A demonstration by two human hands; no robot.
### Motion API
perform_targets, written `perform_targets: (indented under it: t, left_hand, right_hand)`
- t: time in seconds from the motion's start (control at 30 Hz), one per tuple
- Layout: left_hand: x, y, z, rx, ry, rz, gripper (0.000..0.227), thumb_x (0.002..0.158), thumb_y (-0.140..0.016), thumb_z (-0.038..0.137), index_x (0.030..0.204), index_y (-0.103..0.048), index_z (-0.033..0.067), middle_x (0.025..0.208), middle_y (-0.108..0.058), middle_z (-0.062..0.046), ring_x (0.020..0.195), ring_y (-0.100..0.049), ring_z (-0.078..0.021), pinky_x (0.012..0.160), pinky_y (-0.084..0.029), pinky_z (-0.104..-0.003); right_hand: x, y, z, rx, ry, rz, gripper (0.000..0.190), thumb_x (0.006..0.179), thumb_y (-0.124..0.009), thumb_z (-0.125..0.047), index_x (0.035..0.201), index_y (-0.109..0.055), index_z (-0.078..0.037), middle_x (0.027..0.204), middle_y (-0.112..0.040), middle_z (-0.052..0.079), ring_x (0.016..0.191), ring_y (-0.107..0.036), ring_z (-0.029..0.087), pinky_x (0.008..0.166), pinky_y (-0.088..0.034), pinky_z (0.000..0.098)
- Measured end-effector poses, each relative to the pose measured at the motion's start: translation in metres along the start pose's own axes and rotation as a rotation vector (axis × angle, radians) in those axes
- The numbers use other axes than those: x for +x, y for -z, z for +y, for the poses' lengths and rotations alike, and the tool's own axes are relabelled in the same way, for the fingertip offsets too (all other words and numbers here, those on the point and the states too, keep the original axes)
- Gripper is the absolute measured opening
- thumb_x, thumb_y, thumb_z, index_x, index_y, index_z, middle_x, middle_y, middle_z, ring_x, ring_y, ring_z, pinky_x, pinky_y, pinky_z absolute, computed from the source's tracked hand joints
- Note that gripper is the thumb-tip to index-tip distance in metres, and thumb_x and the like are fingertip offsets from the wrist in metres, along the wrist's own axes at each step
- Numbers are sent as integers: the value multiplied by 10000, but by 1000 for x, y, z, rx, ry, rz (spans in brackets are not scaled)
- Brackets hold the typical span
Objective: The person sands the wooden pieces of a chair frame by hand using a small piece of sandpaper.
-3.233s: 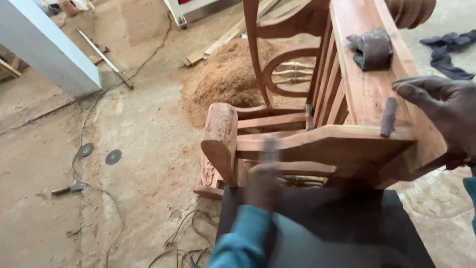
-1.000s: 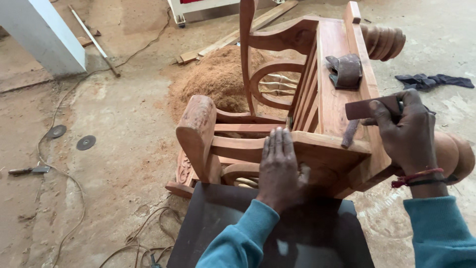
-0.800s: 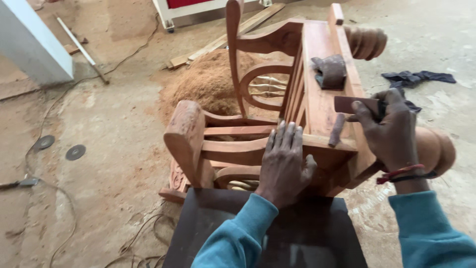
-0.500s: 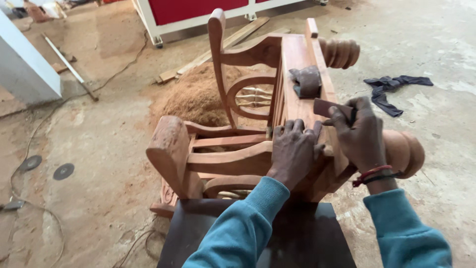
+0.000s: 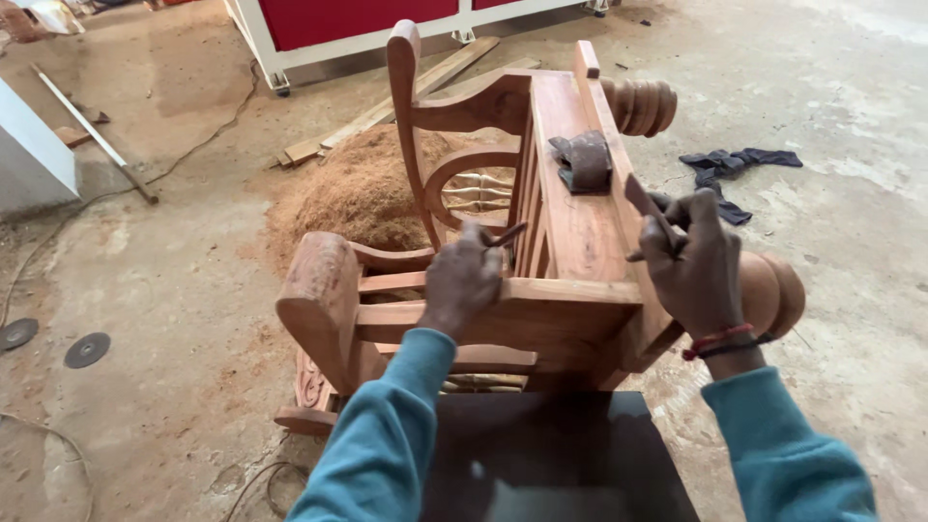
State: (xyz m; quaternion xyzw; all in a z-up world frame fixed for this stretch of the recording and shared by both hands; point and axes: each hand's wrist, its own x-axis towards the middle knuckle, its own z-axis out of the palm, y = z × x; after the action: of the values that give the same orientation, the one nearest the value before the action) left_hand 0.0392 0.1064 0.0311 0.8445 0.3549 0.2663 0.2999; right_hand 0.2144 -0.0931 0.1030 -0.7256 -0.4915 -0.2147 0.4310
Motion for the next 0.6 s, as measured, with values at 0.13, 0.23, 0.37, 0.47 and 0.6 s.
perform_targets:
  t: [0.13, 0.23, 0.37, 0.47, 0.6]
  left_hand:
    - [-13, 9, -40, -82, 142, -51, 201, 968, -525, 235, 1071, -553, 65, 914, -760, -187, 828, -752, -325, 767, -599, -475]
    - [-21, 6, -48, -50, 151, -31, 252, 911, -545, 286, 1079, -554, 98, 965, -757, -194, 940, -722, -386, 873, -532, -538]
    - [-20, 0, -51, 46, 185, -126, 302, 918, -510, 344, 1090, -545, 100, 987, -751, -210, 983, -699, -425, 911, -509, -558]
    - [-9, 6, -55, 85, 190, -214, 294, 935, -494, 353, 1083, -541, 103, 999, -741, -220, 979, -700, -420, 920, -512, -556]
    - [-7, 2, -53, 50, 259, -328, 273, 982, -397, 343, 1096, -525, 130, 970, -765, -204, 929, -749, -384, 904, -548, -541]
  right_hand:
    - [-1, 5, -17, 100, -32, -57, 207, 1057, -598, -155, 1109, -461, -8, 862, -706, 189, 732, -758, 315, 592, -582, 404]
    - [-5, 9, -33, 2, -18, -186, 311, 1051, -558, -175, 1312, -499, -17, 894, -751, 198, 700, -756, 318, 591, -591, 414]
    - [-36, 3, -60, -153, 274, -340, 485, 1048, -528, -183, 1523, -484, -95, 1279, -700, 242, 772, -766, 330, 626, -618, 417]
    - [-59, -17, -79, -442, -134, -845, 575, 1068, -463, -243, 1635, -366, -228, 1634, -446, 100, 622, -803, 208, 571, -621, 340]
    - [-69, -35, -82, -215, 37, -569, 733, 855, -569, -97, 1571, -417, -118, 1589, -461, 154, 693, -752, 326, 644, -637, 410]
